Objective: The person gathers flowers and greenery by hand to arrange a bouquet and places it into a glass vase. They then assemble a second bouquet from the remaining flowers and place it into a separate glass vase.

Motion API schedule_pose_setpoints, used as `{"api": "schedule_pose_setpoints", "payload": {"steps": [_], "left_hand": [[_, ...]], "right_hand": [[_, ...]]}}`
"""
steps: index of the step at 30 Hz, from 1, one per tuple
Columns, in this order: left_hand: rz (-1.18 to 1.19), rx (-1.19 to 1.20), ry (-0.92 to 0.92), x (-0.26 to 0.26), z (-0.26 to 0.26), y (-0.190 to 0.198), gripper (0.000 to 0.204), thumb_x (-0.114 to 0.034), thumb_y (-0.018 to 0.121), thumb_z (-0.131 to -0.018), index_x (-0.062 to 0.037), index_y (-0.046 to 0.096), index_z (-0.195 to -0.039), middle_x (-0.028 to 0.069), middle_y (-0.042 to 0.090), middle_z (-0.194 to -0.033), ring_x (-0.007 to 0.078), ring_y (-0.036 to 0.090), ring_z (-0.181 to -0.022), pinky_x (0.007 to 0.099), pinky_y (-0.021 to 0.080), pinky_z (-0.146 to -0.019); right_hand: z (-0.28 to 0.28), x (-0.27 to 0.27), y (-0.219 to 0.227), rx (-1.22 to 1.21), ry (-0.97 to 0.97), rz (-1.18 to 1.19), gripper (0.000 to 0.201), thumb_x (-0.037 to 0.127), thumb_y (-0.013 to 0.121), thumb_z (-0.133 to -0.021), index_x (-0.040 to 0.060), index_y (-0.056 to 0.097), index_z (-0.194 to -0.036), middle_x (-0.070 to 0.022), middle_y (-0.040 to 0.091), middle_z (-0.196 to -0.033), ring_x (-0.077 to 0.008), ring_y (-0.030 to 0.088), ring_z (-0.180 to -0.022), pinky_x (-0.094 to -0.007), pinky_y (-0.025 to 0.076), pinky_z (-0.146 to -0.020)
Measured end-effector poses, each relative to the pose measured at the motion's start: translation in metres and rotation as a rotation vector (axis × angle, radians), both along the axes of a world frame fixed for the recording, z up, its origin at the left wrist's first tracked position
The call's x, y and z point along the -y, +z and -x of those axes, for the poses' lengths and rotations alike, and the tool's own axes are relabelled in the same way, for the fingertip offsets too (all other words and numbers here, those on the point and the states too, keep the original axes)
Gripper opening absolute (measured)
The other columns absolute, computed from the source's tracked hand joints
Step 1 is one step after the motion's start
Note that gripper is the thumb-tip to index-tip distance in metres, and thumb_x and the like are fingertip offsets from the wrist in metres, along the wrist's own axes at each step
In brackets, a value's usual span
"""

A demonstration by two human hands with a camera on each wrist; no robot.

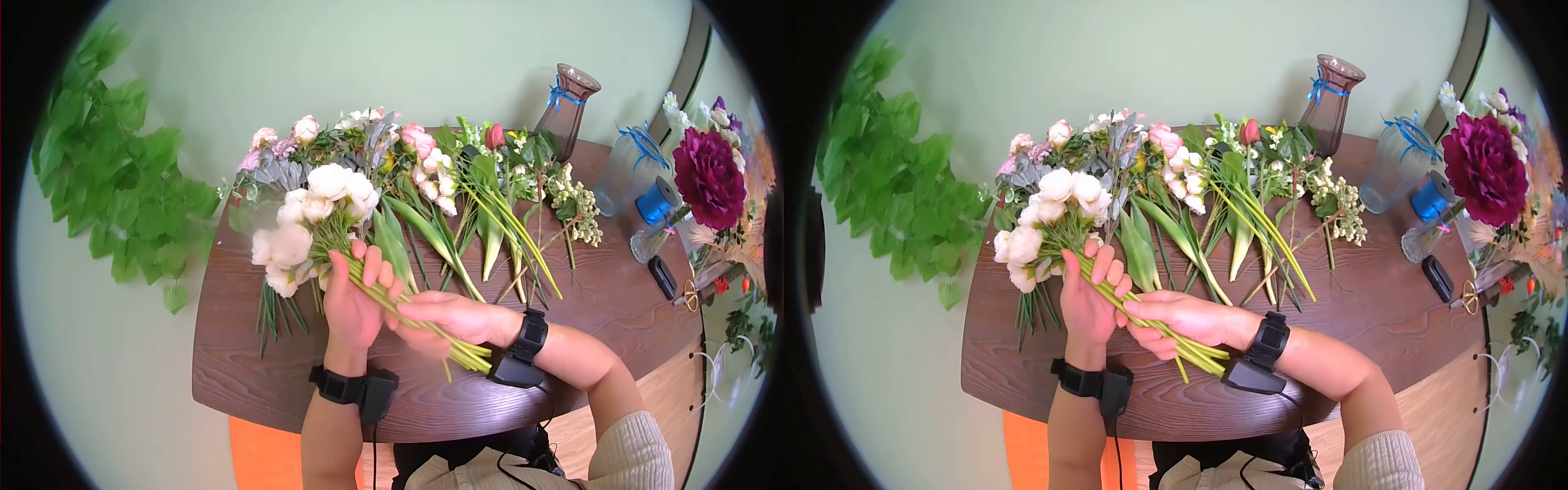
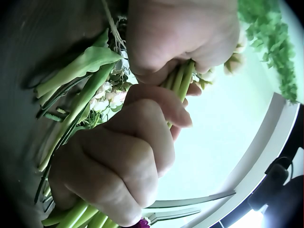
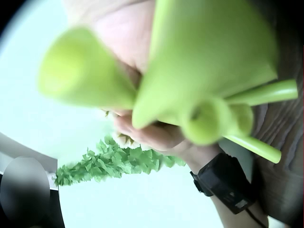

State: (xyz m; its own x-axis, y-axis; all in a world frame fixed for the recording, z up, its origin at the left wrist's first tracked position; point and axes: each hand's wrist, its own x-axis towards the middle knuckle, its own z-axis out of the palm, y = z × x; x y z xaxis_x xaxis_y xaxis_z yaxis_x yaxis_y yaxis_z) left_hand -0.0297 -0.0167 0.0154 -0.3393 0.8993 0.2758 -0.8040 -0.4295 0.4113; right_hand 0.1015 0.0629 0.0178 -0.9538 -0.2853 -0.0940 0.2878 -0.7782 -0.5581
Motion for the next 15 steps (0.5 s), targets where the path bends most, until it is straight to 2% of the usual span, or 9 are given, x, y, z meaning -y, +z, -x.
{"api": "schedule_pose_setpoints", "payload": {"steps": [2,3,5,6,8,9,11,13,15], "left_hand": [[0.041,-0.010,0.023,0.000,-0.002,0.003,0.032,-0.040,0.031,-0.093,-0.0093,0.037,-0.088,-0.0010,0.031,-0.066,0.0105,0.032,-0.055,0.0250,0.034,-0.050],[0.081,-0.020,0.051,0.000,-0.003,0.004,0.031,-0.040,0.032,-0.093,-0.0098,0.037,-0.086,-0.0020,0.029,-0.063,0.0087,0.027,-0.051,0.0229,0.031,-0.046],[0.092,-0.023,0.058,-0.001,-0.001,0.003,0.031,-0.040,0.032,-0.093,-0.0100,0.037,-0.086,-0.0026,0.029,-0.062,0.0077,0.026,-0.050,0.0219,0.029,-0.044],[0.102,-0.025,0.069,0.000,0.000,0.002,0.031,-0.040,0.032,-0.093,-0.0101,0.036,-0.086,-0.0031,0.028,-0.062,0.0068,0.025,-0.049,0.0209,0.027,-0.043],[0.117,-0.027,0.077,-0.001,0.002,0.000,0.031,-0.040,0.032,-0.093,-0.0103,0.037,-0.086,-0.0034,0.028,-0.061,0.0064,0.024,-0.048,0.0203,0.027,-0.042],[0.132,-0.029,0.086,-0.001,0.002,-0.001,0.031,-0.040,0.031,-0.093,-0.0106,0.037,-0.085,-0.0037,0.028,-0.061,0.0060,0.024,-0.048,0.0198,0.026,-0.042],[0.152,-0.032,0.104,-0.002,0.002,-0.003,0.031,-0.040,0.031,-0.093,-0.0107,0.037,-0.085,-0.0037,0.028,-0.061,0.0059,0.023,-0.048,0.0195,0.025,-0.041],[0.170,-0.038,0.119,-0.003,0.001,-0.004,0.031,-0.040,0.031,-0.093,-0.0108,0.037,-0.085,-0.0038,0.027,-0.060,0.0058,0.023,-0.048,0.0191,0.025,-0.041],[0.204,-0.056,0.141,-0.004,0.000,-0.006,0.031,-0.040,0.031,-0.093,-0.0108,0.038,-0.085,-0.0039,0.027,-0.060,0.0058,0.023,-0.048,0.0191,0.024,-0.040]], "right_hand": [[-0.001,0.003,0.006,0.085,-0.138,-0.580,0.032,0.035,0.040,-0.092,0.0048,0.048,-0.095,-0.0022,0.051,-0.067,-0.0105,0.051,-0.054,-0.0233,0.043,-0.048],[-0.003,0.000,0.003,0.086,-0.141,-0.580,0.032,0.035,0.040,-0.092,0.0048,0.048,-0.095,-0.0022,0.051,-0.067,-0.0105,0.051,-0.054,-0.0233,0.043,-0.048],[-0.008,-0.008,0.004,-0.277,-0.452,-1.410,0.034,0.034,0.045,-0.090,0.0015,0.051,-0.099,-0.0075,0.059,-0.078,-0.0159,0.059,-0.071,-0.0275,0.048,-0.065],[-0.015,-0.016,0.010,-0.161,-0.450,-1.401,0.032,0.029,0.050,-0.088,0.0004,0.052,-0.102,-0.0087,0.061,-0.082,-0.0161,0.059,-0.077,-0.0283,0.047,-0.070],[-0.024,-0.034,0.011,-0.133,-0.770,-1.524,0.023,0.021,0.058,-0.083,0.0018,0.056,-0.094,-0.0075,0.061,-0.082,-0.0134,0.058,-0.071,-0.0265,0.047,-0.064],[-0.030,-0.042,0.019,-0.005,-0.880,-1.660,0.020,0.020,0.061,-0.080,0.0028,0.057,-0.090,-0.0068,0.060,-0.080,-0.0125,0.058,-0.066,-0.0263,0.047,-0.059],[-0.042,-0.064,0.022,0.064,-1.132,-1.879,0.016,0.017,0.062,-0.077,0.0039,0.054,-0.084,-0.0081,0.058,-0.078,-0.0163,0.058,-0.063,-0.0278,0.046,-0.055],[-0.053,-0.078,0.029,0.249,-1.208,-2.118,0.016,0.017,0.062,-0.077,0.0038,0.053,-0.082,-0.0085,0.058,-0.079,-0.0193,0.059,-0.063,-0.0310,0.046,-0.055],[-0.062,-0.090,0.025,0.376,-1.162,-2.165,0.018,0.019,0.061,-0.076,0.0045,0.053,-0.083,-0.0086,0.059,-0.079,-0.0229,0.059,-0.063,-0.0346,0.046,-0.056]]}}
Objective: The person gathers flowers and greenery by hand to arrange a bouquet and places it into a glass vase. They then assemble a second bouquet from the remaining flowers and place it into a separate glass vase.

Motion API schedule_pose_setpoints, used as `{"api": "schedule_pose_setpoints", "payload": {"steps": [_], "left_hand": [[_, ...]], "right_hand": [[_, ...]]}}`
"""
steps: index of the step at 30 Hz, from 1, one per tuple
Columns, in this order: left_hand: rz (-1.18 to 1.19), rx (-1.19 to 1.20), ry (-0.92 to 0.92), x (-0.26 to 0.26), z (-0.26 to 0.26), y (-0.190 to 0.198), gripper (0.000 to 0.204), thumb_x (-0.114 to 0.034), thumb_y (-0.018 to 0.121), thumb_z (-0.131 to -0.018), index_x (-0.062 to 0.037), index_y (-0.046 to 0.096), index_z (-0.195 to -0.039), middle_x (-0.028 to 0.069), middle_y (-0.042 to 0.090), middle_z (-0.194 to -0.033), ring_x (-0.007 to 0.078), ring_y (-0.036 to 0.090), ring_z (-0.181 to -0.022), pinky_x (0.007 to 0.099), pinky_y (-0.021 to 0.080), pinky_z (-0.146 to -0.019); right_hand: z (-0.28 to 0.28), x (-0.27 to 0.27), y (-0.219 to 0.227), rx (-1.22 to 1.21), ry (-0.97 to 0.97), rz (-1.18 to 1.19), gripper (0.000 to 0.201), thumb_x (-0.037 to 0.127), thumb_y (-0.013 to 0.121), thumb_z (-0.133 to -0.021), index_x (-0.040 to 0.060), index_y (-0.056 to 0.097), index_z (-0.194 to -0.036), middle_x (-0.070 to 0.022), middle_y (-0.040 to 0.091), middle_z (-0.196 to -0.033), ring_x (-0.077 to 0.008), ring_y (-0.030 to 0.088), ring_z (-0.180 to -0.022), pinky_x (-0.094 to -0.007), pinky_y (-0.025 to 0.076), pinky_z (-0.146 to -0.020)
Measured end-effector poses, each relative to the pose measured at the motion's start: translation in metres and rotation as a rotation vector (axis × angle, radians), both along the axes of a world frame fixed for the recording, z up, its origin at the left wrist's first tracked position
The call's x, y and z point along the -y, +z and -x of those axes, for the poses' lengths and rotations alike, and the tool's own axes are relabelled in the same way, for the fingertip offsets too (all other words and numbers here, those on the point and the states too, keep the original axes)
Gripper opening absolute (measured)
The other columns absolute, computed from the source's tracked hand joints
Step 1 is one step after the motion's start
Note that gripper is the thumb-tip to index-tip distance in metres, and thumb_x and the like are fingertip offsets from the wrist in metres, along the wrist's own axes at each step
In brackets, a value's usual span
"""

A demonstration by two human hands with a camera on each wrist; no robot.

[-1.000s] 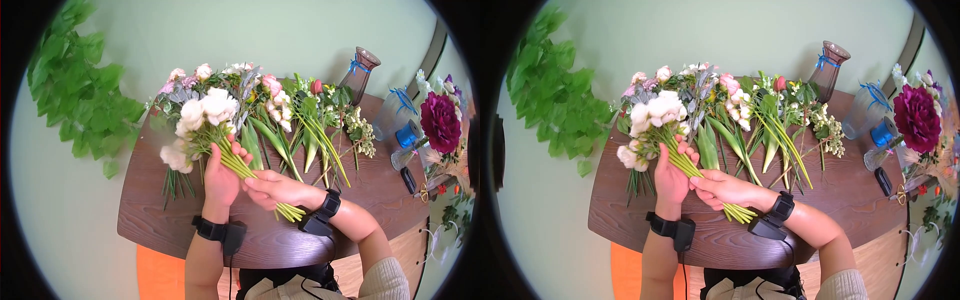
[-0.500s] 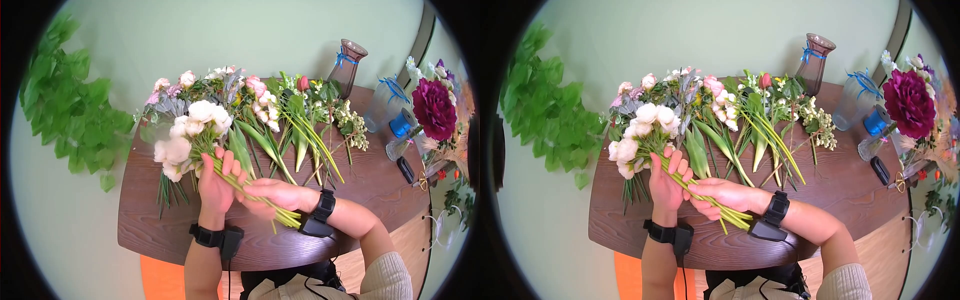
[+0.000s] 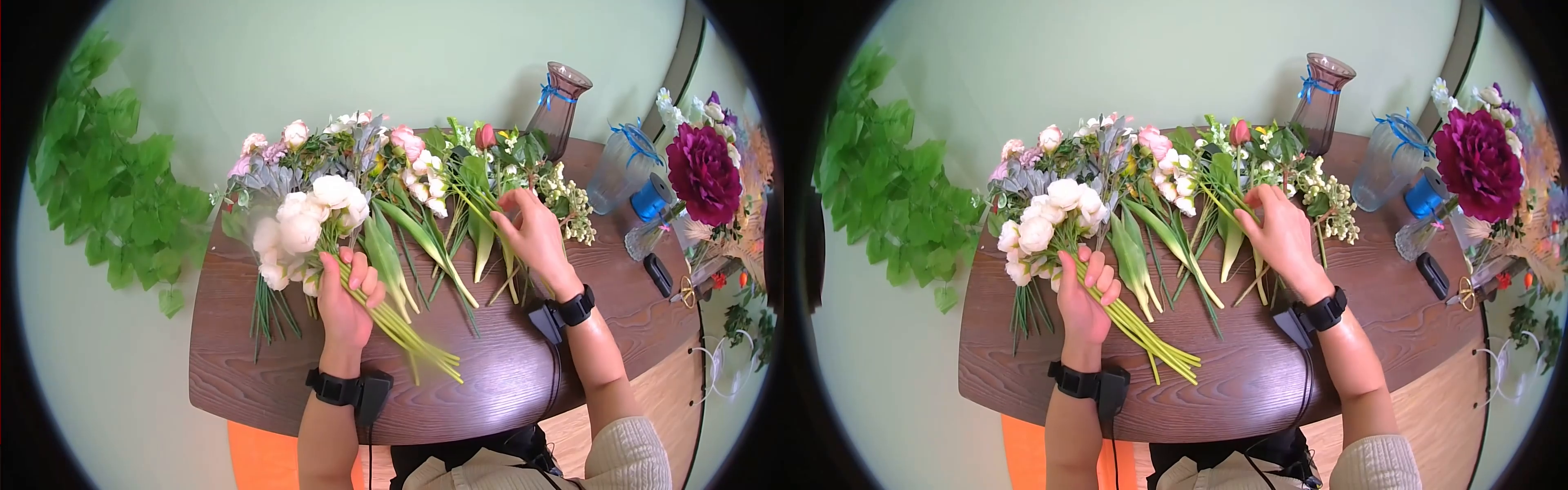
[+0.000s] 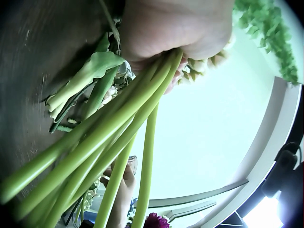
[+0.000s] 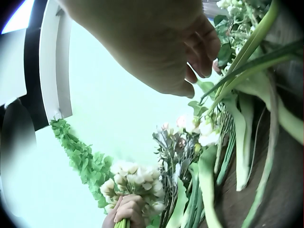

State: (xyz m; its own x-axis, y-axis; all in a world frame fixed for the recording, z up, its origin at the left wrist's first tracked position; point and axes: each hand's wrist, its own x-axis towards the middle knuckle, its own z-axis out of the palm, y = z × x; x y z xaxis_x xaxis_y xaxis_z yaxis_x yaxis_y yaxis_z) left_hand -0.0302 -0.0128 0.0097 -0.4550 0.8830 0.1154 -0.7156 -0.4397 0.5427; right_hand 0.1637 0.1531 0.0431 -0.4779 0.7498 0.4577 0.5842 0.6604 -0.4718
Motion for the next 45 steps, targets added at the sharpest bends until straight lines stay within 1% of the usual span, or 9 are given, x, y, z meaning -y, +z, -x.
{"api": "schedule_pose_setpoints", "payload": {"steps": [6,9,14,22,26,30,34,40,45], "left_hand": [[0.032,-0.029,0.023,-0.002,0.000,-0.003,0.032,-0.041,0.031,-0.093,-0.0108,0.038,-0.085,-0.0040,0.027,-0.060,0.0059,0.023,-0.047,0.0192,0.024,-0.040],[0.031,-0.029,0.018,-0.001,0.001,-0.003,0.032,-0.041,0.031,-0.093,-0.0108,0.038,-0.086,-0.0040,0.027,-0.060,0.0058,0.023,-0.047,0.0192,0.024,-0.040],[-0.005,-0.017,-0.010,0.000,0.001,-0.001,0.032,-0.041,0.030,-0.093,-0.0104,0.038,-0.086,-0.0039,0.027,-0.060,0.0059,0.023,-0.047,0.0192,0.024,-0.040],[-0.058,0.009,-0.042,0.001,0.001,0.001,0.030,-0.037,0.030,-0.094,-0.0094,0.038,-0.087,-0.0030,0.027,-0.060,0.0067,0.024,-0.048,0.0197,0.025,-0.040],[-0.073,0.015,-0.046,0.002,0.001,0.002,0.029,-0.035,0.029,-0.094,-0.0090,0.038,-0.087,-0.0022,0.028,-0.061,0.0077,0.025,-0.048,0.0211,0.026,-0.041],[-0.086,0.008,-0.054,0.002,0.001,0.001,0.029,-0.035,0.030,-0.094,-0.0089,0.039,-0.088,-0.0019,0.028,-0.062,0.0081,0.025,-0.050,0.0217,0.026,-0.042],[-0.089,-0.015,-0.044,0.000,0.002,-0.002,0.029,-0.036,0.030,-0.094,-0.0090,0.038,-0.088,-0.0020,0.029,-0.063,0.0081,0.026,-0.051,0.0216,0.027,-0.043],[-0.095,-0.001,-0.067,0.000,0.004,-0.005,0.030,-0.038,0.029,-0.094,-0.0096,0.038,-0.089,-0.0021,0.030,-0.064,0.0084,0.027,-0.053,0.0217,0.029,-0.047],[-0.084,-0.005,-0.060,0.000,0.004,-0.004,0.030,-0.038,0.028,-0.094,-0.0100,0.038,-0.088,-0.0020,0.030,-0.064,0.0088,0.027,-0.053,0.0223,0.029,-0.048]], "right_hand": [[-0.002,-0.010,-0.011,0.070,0.057,0.112,0.018,0.021,0.062,-0.076,0.0036,0.057,-0.078,-0.0084,0.061,-0.064,-0.0246,0.059,-0.060,-0.0345,0.046,-0.057],[0.000,-0.008,-0.001,-0.236,0.137,0.247,0.013,0.014,0.060,-0.079,0.0014,0.057,-0.080,-0.0042,0.057,-0.061,-0.0074,0.052,-0.053,-0.0221,0.040,-0.049],[-0.008,-0.019,0.015,-0.540,0.164,0.215,0.010,0.012,0.059,-0.081,0.0018,0.056,-0.081,0.0035,0.052,-0.063,-0.0018,0.043,-0.055,-0.0179,0.035,-0.048],[-0.033,-0.040,0.005,-0.084,-0.100,-0.046,0.012,0.014,0.063,-0.075,0.0039,0.058,-0.079,-0.0069,0.058,-0.062,-0.0180,0.055,-0.053,-0.0291,0.043,-0.052],[-0.024,-0.029,0.004,-0.085,-0.071,-0.066,0.015,0.018,0.064,-0.074,0.0047,0.058,-0.077,-0.0073,0.060,-0.066,-0.0211,0.059,-0.059,-0.0324,0.046,-0.056],[-0.012,-0.011,0.008,0.203,0.221,0.156,0.019,0.024,0.064,-0.074,0.0066,0.059,-0.077,-0.0077,0.062,-0.068,-0.0229,0.061,-0.064,-0.0343,0.046,-0.057],[-0.002,-0.003,0.002,0.321,0.136,0.044,0.017,0.023,0.064,-0.072,0.0066,0.059,-0.076,-0.0068,0.062,-0.066,-0.0246,0.060,-0.063,-0.0349,0.046,-0.057],[-0.002,-0.005,-0.001,0.174,0.133,0.090,0.015,0.018,0.063,-0.072,0.0042,0.060,-0.076,-0.0098,0.061,-0.067,-0.0256,0.060,-0.060,-0.0341,0.046,-0.056],[0.005,0.009,0.012,-0.242,0.251,0.424,0.013,0.012,0.060,-0.079,0.0000,0.055,-0.081,-0.0039,0.058,-0.064,-0.0079,0.053,-0.056,-0.0213,0.042,-0.053]]}}
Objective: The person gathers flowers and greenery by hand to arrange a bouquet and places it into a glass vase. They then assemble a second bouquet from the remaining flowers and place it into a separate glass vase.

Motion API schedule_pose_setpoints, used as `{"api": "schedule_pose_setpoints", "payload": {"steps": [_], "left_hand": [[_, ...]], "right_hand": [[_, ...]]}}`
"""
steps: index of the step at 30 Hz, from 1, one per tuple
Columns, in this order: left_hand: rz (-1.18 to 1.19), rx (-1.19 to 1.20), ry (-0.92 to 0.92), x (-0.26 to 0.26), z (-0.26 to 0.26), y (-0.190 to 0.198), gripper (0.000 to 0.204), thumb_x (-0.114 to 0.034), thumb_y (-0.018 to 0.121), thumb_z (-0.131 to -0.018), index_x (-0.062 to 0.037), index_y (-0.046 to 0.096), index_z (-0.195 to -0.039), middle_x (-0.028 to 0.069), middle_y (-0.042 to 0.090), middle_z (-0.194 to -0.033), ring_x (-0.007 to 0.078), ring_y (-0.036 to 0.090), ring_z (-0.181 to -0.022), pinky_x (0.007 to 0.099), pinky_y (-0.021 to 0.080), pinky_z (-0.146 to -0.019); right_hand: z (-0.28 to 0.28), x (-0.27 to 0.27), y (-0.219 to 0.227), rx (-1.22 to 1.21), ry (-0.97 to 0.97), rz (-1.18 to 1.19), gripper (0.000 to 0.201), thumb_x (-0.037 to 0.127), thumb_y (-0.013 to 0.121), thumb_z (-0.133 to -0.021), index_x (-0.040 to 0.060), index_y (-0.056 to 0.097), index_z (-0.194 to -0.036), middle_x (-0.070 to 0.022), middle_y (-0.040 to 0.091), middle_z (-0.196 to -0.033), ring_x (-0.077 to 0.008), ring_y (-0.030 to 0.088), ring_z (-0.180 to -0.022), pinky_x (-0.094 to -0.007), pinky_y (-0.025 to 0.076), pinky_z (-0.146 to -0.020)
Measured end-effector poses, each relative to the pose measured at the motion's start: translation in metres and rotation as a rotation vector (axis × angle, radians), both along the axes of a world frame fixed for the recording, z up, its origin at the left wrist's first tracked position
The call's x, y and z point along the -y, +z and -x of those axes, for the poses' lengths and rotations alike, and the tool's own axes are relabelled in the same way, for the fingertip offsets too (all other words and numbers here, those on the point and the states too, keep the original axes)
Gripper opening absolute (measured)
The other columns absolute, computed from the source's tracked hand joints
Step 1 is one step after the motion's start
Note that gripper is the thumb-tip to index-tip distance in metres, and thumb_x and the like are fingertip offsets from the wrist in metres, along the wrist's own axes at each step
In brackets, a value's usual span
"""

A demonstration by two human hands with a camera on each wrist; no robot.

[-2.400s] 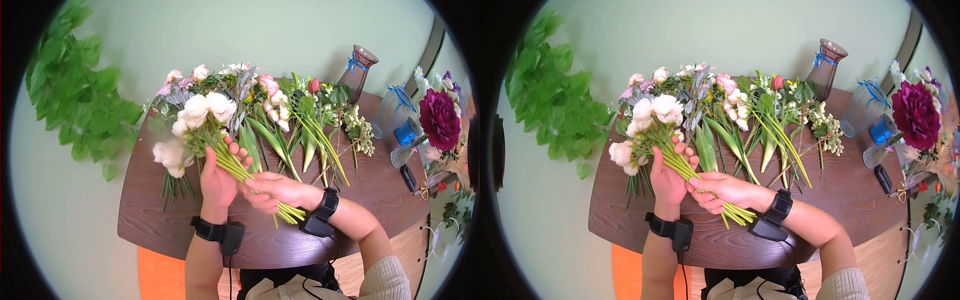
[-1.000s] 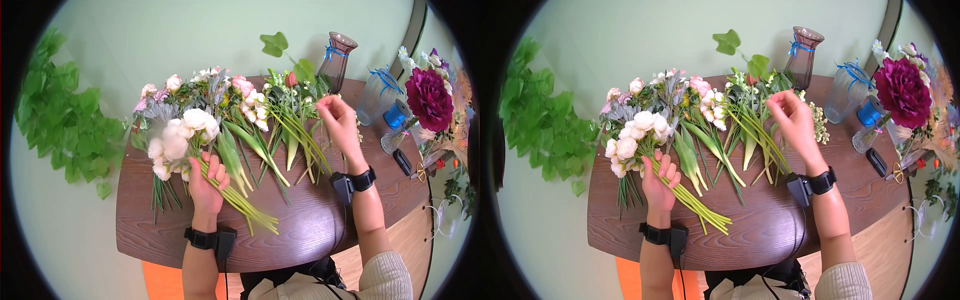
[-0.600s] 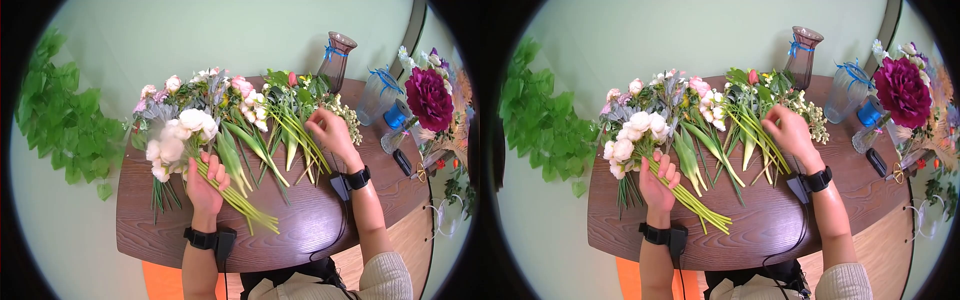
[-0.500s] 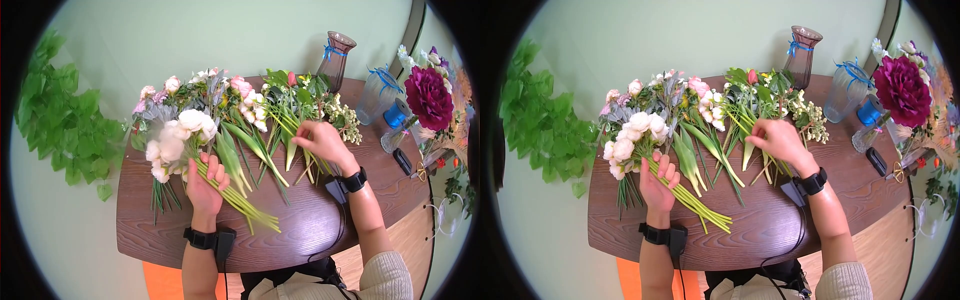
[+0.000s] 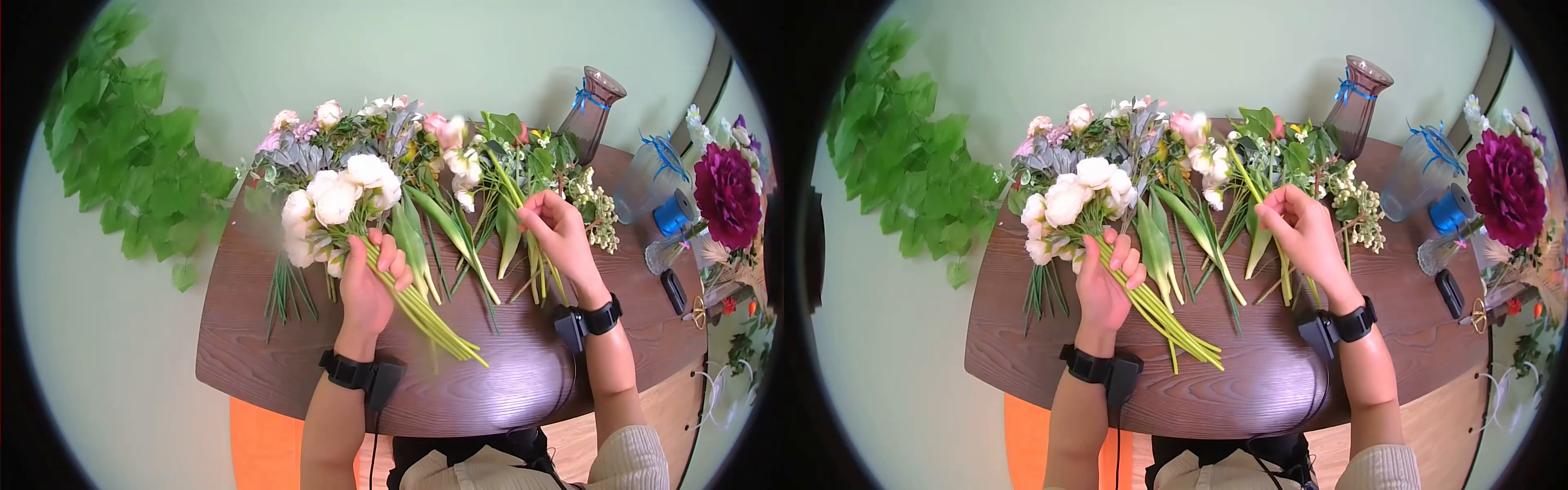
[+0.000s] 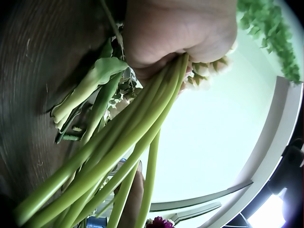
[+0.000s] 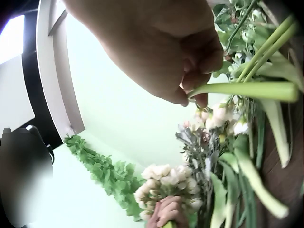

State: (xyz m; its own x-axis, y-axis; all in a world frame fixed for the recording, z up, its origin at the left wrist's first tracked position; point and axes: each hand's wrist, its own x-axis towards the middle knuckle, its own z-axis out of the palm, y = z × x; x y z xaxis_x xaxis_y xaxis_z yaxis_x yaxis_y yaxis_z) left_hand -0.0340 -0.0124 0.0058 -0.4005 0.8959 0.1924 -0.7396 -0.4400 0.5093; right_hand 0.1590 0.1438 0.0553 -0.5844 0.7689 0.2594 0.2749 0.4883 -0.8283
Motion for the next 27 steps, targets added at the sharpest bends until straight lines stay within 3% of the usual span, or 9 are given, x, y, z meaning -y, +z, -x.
{"api": "schedule_pose_setpoints", "payload": {"steps": [1,2,5,7,9,18,27], "left_hand": [[-0.001,0.000,0.002,0.000,0.000,0.000,0.030,-0.038,0.028,-0.094,-0.0100,0.038,-0.088,-0.0020,0.030,-0.064,0.0088,0.027,-0.053,0.0223,0.029,-0.048],[0.005,0.002,0.002,0.000,0.000,0.000,0.030,-0.038,0.028,-0.094,-0.0100,0.038,-0.088,-0.0020,0.030,-0.065,0.0089,0.027,-0.054,0.0224,0.029,-0.048],[0.014,0.002,0.001,0.000,-0.001,0.001,0.031,-0.038,0.028,-0.094,-0.0101,0.038,-0.088,-0.0019,0.030,-0.065,0.0090,0.027,-0.054,0.0227,0.030,-0.049],[0.016,0.000,0.000,0.000,-0.001,0.001,0.031,-0.038,0.028,-0.094,-0.0101,0.038,-0.088,-0.0017,0.031,-0.065,0.0091,0.027,-0.054,0.0228,0.030,-0.049],[0.006,-0.005,0.014,0.000,-0.002,0.002,0.031,-0.038,0.029,-0.094,-0.0099,0.039,-0.089,-0.0012,0.032,-0.067,0.0095,0.028,-0.056,0.0228,0.030,-0.049],[0.032,-0.115,0.056,0.002,-0.003,0.002,0.029,-0.037,0.032,-0.093,-0.0094,0.040,-0.090,0.0047,0.046,-0.079,0.0128,0.045,-0.069,0.0268,0.041,-0.058],[0.048,-0.265,0.081,-0.002,-0.011,0.002,0.029,-0.035,0.029,-0.094,-0.0082,0.040,-0.092,0.0071,0.050,-0.078,0.0208,0.050,-0.080,0.0348,0.040,-0.077]], "right_hand": [[0.001,0.007,0.005,-0.181,0.051,0.148,0.013,0.012,0.059,-0.082,0.0005,0.054,-0.084,-0.0013,0.057,-0.065,-0.0043,0.051,-0.057,-0.0194,0.041,-0.052],[0.001,0.016,0.012,-0.176,0.074,0.251,0.012,0.012,0.059,-0.082,0.0026,0.053,-0.087,0.0019,0.056,-0.069,-0.0014,0.049,-0.057,-0.0176,0.039,-0.051],[0.014,0.042,-0.004,-0.351,0.122,0.065,0.013,0.008,0.064,-0.078,0.0038,0.054,-0.085,0.0024,0.055,-0.067,-0.0007,0.048,-0.055,-0.0162,0.038,-0.049],[0.018,0.061,-0.002,-0.206,0.165,-0.243,0.016,0.005,0.067,-0.074,0.0045,0.054,-0.084,0.0023,0.054,-0.064,-0.0017,0.048,-0.051,-0.0167,0.037,-0.045],[0.021,0.072,-0.009,-0.176,0.233,-0.300,0.015,0.006,0.067,-0.073,0.0038,0.056,-0.081,-0.0006,0.053,-0.061,-0.0058,0.049,-0.044,-0.0199,0.037,-0.040],[0.030,0.082,-0.022,-0.037,0.285,-0.184,0.013,0.012,0.066,-0.075,0.0041,0.056,-0.077,-0.0043,0.055,-0.060,-0.0136,0.052,-0.046,-0.0258,0.041,-0.043],[0.029,0.076,-0.028,0.085,0.322,-0.029,0.022,0.020,0.065,-0.077,0.0033,0.055,-0.067,-0.0060,0.049,-0.048,-0.0141,0.050,-0.042,-0.0277,0.038,-0.041]]}}
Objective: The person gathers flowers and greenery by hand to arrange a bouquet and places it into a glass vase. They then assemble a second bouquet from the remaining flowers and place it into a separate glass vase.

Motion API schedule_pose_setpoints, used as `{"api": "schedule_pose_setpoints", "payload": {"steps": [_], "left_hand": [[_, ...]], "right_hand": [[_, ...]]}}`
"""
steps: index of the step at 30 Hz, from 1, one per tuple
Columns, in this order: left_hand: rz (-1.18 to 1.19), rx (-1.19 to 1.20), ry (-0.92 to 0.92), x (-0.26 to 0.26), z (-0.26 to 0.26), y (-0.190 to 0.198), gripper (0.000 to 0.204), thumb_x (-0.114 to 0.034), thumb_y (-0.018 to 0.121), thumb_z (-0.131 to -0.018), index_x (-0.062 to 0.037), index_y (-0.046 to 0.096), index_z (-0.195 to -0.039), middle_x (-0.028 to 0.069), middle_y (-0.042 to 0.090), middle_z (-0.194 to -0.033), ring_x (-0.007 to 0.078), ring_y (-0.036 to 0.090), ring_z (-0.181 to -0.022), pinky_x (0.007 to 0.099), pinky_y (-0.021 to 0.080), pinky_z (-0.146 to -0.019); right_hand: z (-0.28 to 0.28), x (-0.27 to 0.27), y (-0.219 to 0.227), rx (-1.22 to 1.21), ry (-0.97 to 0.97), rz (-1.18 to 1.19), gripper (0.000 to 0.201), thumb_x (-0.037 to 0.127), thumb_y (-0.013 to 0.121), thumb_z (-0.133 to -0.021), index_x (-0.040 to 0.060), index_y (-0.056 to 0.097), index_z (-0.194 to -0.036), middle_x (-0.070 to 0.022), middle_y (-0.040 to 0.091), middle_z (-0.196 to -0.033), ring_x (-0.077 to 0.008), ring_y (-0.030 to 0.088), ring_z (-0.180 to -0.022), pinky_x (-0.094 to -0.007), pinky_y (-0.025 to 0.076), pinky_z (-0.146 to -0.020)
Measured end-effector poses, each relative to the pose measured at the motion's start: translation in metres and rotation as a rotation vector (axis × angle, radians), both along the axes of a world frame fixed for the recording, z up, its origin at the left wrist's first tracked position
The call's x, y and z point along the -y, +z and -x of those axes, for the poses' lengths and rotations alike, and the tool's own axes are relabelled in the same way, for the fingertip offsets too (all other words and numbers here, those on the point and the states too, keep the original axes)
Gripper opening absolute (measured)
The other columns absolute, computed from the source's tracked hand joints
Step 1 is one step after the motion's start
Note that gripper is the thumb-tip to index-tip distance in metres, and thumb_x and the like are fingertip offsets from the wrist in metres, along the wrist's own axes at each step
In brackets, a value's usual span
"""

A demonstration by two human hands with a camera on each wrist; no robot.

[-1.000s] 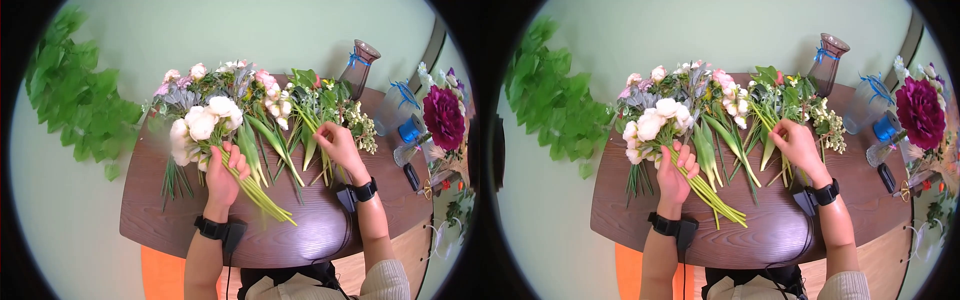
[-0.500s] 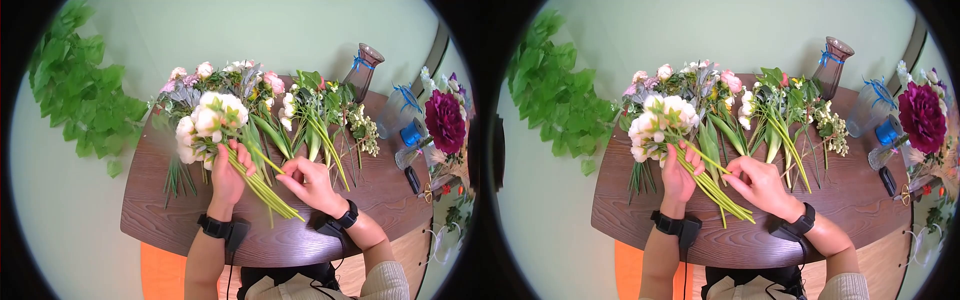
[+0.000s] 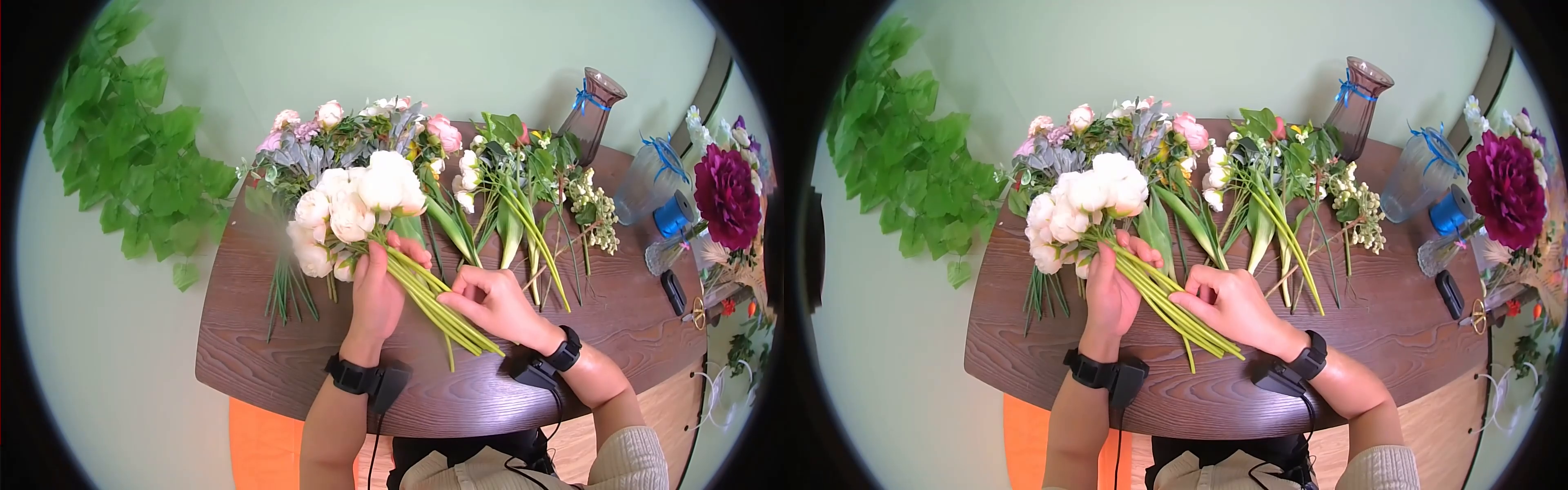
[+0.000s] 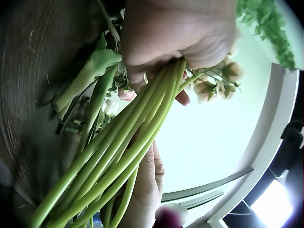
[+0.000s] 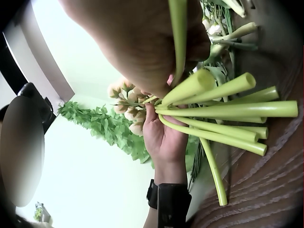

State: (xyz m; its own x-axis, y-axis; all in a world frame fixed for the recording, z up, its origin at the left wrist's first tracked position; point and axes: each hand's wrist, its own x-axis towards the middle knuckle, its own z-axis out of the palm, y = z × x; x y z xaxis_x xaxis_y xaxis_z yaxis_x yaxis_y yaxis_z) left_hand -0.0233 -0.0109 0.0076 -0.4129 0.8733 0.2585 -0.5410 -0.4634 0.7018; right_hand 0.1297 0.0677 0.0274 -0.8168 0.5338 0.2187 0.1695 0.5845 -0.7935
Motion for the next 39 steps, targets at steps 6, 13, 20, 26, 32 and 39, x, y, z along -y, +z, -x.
{"api": "schedule_pose_setpoints", "payload": {"steps": [6,13,20,26,32,39], "left_hand": [[-0.016,-0.037,-0.001,0.002,-0.003,0.000,0.034,-0.032,0.028,-0.095,-0.0036,0.046,-0.089,0.0074,0.052,-0.080,0.0199,0.050,-0.081,0.0351,0.041,-0.078],[0.006,-0.003,0.042,0.003,-0.010,0.005,0.029,-0.027,0.034,-0.094,-0.0046,0.046,-0.082,0.0049,0.047,-0.076,0.0181,0.049,-0.078,0.0342,0.043,-0.072],[0.006,0.118,0.076,0.002,-0.004,0.004,0.024,-0.029,0.038,-0.093,-0.0073,0.042,-0.085,0.0016,0.041,-0.071,0.0138,0.042,-0.069,0.0334,0.041,-0.064],[0.078,0.102,0.163,0.001,-0.002,0.002,0.025,-0.031,0.038,-0.093,-0.0081,0.042,-0.085,0.0019,0.042,-0.068,0.0139,0.047,-0.068,0.0341,0.042,-0.062],[0.082,0.063,0.164,0.001,-0.002,-0.002,0.025,-0.033,0.035,-0.094,-0.0091,0.041,-0.086,0.0000,0.041,-0.065,0.0131,0.049,-0.065,0.0323,0.044,-0.064],[0.115,0.050,0.207,0.000,-0.001,-0.002,0.027,-0.034,0.037,-0.093,-0.0083,0.042,-0.084,0.0011,0.043,-0.065,0.0138,0.050,-0.066,0.0366,0.047,-0.066]], "right_hand": [[0.000,-0.005,0.001,0.065,0.010,0.141,0.022,0.021,0.065,-0.077,0.0036,0.056,-0.068,-0.0024,0.047,-0.046,-0.0086,0.043,-0.041,-0.0254,0.033,-0.041],[0.003,-0.005,-0.008,0.034,0.039,0.353,0.020,0.022,0.065,-0.078,0.0042,0.057,-0.073,0.0006,0.046,-0.048,-0.0042,0.038,-0.044,-0.0229,0.031,-0.042],[-0.005,-0.019,0.010,-0.064,-0.047,0.009,0.020,0.022,0.067,-0.076,0.0042,0.058,-0.074,-0.0029,0.055,-0.058,-0.0088,0.052,-0.050,-0.0236,0.041,-0.047],[-0.039,-0.077,0.028,0.242,-0.489,-0.632,0.022,0.025,0.066,-0.072,0.0060,0.056,-0.075,-0.0078,0.059,-0.067,-0.0259,0.059,-0.060,-0.0353,0.045,-0.054],[-0.052,-0.095,0.008,0.425,-0.462,-0.623,0.023,0.024,0.067,-0.068,0.0049,0.055,-0.075,-0.0099,0.060,-0.071,-0.0292,0.059,-0.065,-0.0386,0.045,-0.057],[-0.048,-0.095,0.013,0.406,-0.475,-0.585,0.015,0.018,0.063,-0.070,0.0042,0.056,-0.071,-0.0109,0.060,-0.064,-0.0297,0.059,-0.063,-0.0379,0.046,-0.057]]}}
